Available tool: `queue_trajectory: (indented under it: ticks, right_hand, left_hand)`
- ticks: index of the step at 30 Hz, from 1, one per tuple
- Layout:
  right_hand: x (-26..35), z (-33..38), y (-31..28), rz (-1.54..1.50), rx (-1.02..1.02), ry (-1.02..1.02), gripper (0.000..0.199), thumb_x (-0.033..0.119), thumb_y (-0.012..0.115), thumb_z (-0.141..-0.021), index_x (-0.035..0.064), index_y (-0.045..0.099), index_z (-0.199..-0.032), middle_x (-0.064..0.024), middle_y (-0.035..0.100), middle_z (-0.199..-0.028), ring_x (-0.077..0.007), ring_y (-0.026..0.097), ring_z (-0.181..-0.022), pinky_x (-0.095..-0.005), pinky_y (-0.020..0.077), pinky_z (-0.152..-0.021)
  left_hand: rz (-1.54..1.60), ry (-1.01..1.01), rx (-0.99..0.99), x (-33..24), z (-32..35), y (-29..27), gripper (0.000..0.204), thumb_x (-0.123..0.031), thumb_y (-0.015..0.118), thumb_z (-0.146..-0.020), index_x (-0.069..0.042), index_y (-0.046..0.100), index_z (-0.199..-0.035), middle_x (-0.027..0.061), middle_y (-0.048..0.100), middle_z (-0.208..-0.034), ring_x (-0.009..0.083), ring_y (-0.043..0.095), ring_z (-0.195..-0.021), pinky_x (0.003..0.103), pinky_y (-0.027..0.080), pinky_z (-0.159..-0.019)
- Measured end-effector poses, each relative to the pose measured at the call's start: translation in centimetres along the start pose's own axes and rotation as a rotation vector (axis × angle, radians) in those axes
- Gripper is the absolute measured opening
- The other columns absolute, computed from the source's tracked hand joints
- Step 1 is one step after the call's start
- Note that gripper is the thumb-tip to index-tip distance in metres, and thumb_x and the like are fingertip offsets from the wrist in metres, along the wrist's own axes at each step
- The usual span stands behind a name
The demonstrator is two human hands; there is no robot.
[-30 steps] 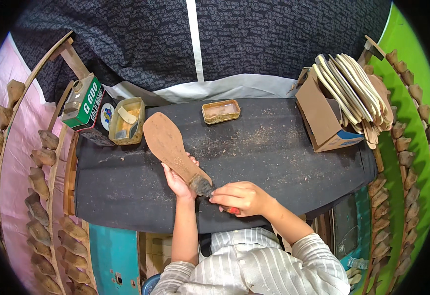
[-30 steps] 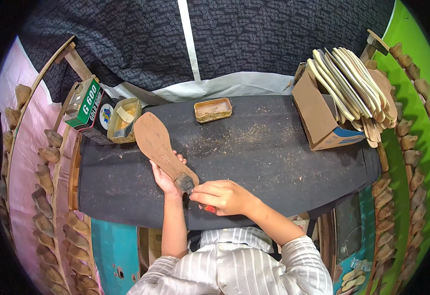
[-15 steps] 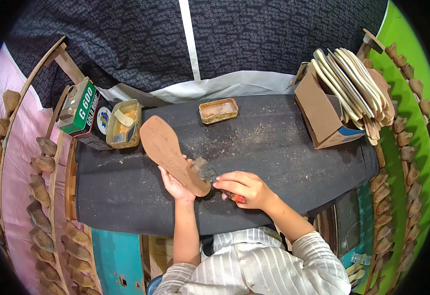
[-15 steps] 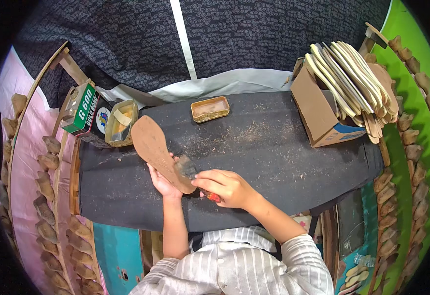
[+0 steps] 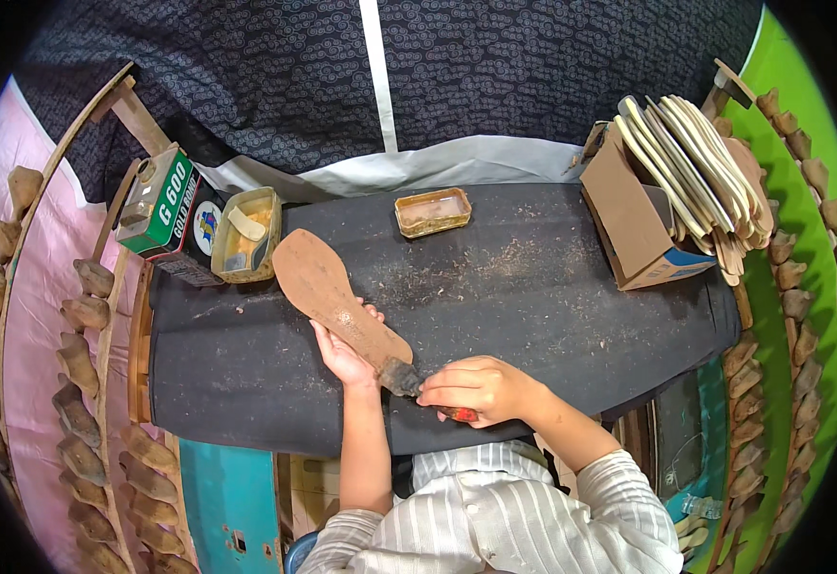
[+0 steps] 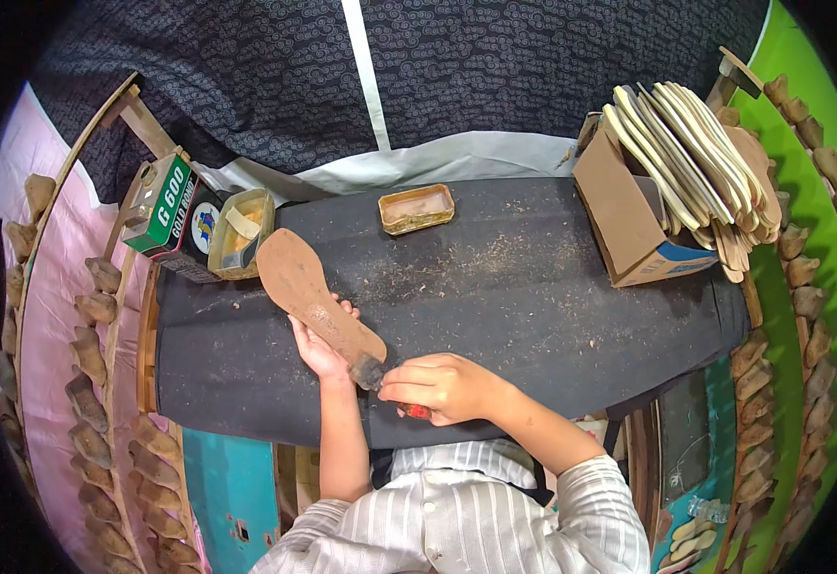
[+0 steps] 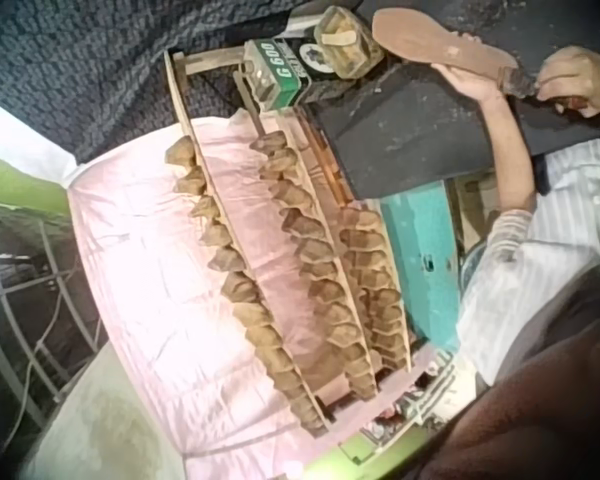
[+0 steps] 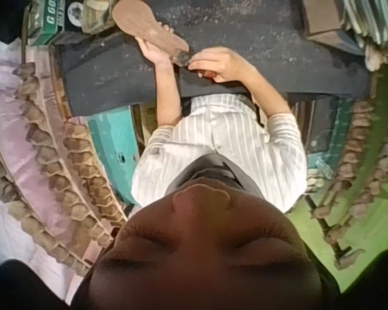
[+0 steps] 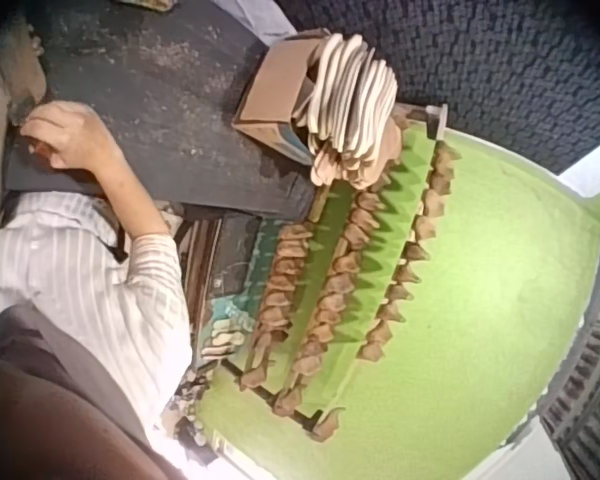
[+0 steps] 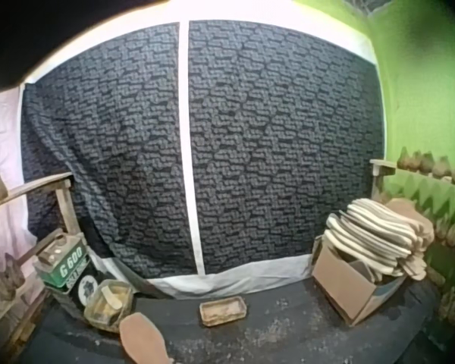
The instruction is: Apply adhesive to shoe soles using a brush and then placing them in a bin.
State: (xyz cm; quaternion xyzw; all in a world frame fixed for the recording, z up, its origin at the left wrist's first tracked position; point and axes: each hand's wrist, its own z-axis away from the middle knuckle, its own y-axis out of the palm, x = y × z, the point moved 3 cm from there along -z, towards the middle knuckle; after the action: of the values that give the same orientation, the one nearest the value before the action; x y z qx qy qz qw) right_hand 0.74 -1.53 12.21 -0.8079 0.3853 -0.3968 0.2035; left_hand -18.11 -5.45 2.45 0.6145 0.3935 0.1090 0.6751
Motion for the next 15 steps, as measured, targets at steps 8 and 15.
queue_trajectory:
  ticks: [8, 15]
  right_hand:
    - [0.76, 0.15, -1.06, -0.008, 0.025, 0.072, 0.041, 0.0, 0.069, -0.059, 0.0028, 0.061, -0.099, -0.0098, 0.061, -0.101, -0.0269, 0.063, -0.086, -0.0351, 0.0529, -0.071]
    - [0.28, 0.27, -0.32, 0.015, -0.021, 0.064, 0.031, 0.006, 0.073, -0.065, 0.0051, 0.066, -0.095, -0.0083, 0.064, -0.094, -0.0242, 0.066, -0.081, -0.034, 0.0539, -0.067]
  left_hand:
    - [-0.034, 0.053, -0.094, 0.18, 0.17, 0.3, 0.062, -0.055, 0.028, -0.095, 0.0, 0.051, -0.113, 0.0129, 0.056, -0.097, 0.0263, 0.055, -0.083, 0.039, 0.046, -0.077]
    - [-0.009, 0.081, -0.08, -0.14, 0.15, 0.47, 0.06, -0.053, 0.028, -0.096, 0.0, 0.05, -0.113, 0.0131, 0.056, -0.098, 0.0264, 0.055, -0.084, 0.04, 0.046, -0.077]
